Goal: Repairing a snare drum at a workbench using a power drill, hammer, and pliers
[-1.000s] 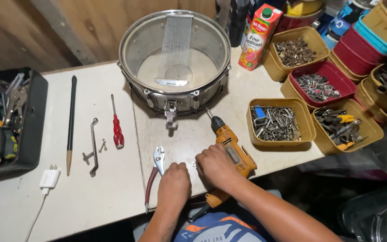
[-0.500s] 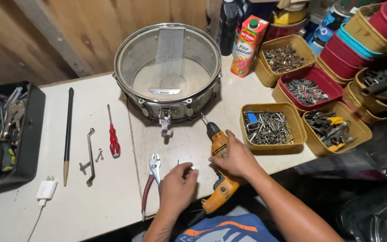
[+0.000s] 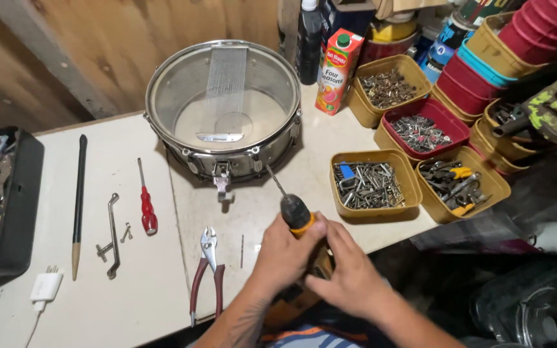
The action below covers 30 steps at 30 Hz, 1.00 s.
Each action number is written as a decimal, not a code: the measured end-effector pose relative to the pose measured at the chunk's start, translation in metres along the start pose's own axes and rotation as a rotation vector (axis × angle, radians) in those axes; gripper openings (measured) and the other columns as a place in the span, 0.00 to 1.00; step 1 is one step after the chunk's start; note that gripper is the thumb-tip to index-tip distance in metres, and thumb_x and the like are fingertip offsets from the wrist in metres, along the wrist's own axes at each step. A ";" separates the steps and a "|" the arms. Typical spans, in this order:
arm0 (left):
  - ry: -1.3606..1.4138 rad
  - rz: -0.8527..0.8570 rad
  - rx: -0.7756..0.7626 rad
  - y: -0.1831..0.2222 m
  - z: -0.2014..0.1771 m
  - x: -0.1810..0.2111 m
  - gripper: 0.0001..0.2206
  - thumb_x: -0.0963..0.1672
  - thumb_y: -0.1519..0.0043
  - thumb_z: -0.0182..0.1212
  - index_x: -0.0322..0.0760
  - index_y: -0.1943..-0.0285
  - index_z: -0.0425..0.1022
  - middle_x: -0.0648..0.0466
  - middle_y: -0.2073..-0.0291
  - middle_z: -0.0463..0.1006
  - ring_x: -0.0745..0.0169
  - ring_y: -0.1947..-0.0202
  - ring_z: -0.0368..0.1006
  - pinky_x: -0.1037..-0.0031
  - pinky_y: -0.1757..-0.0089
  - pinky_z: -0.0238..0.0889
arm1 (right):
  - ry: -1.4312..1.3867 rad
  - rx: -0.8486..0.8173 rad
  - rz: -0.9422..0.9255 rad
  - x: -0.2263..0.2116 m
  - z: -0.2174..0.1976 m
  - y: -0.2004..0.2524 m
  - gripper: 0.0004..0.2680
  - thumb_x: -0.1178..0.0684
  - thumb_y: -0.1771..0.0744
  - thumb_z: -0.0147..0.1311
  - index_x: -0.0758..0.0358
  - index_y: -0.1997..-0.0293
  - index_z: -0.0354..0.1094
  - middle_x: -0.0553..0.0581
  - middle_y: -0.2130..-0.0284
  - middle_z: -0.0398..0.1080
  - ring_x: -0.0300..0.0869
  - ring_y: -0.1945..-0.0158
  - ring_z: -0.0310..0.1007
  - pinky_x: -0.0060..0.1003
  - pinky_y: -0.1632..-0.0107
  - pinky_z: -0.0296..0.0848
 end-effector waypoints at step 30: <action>-0.118 0.316 -0.070 0.068 0.035 -0.092 0.06 0.46 0.50 0.60 0.45 0.76 0.69 0.57 0.80 0.76 0.61 0.78 0.70 0.65 0.72 0.62 | 0.502 -0.211 -0.281 -0.009 0.017 0.021 0.20 0.33 0.38 0.54 0.57 0.87 0.68 0.54 0.87 0.68 0.52 0.79 0.69 0.46 0.68 0.69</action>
Point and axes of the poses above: each hand's wrist, its own y-axis away from the middle knuckle, its own z-axis out of the palm, x = y × z, the point moved 1 cm from there along -y, towards the middle knuckle
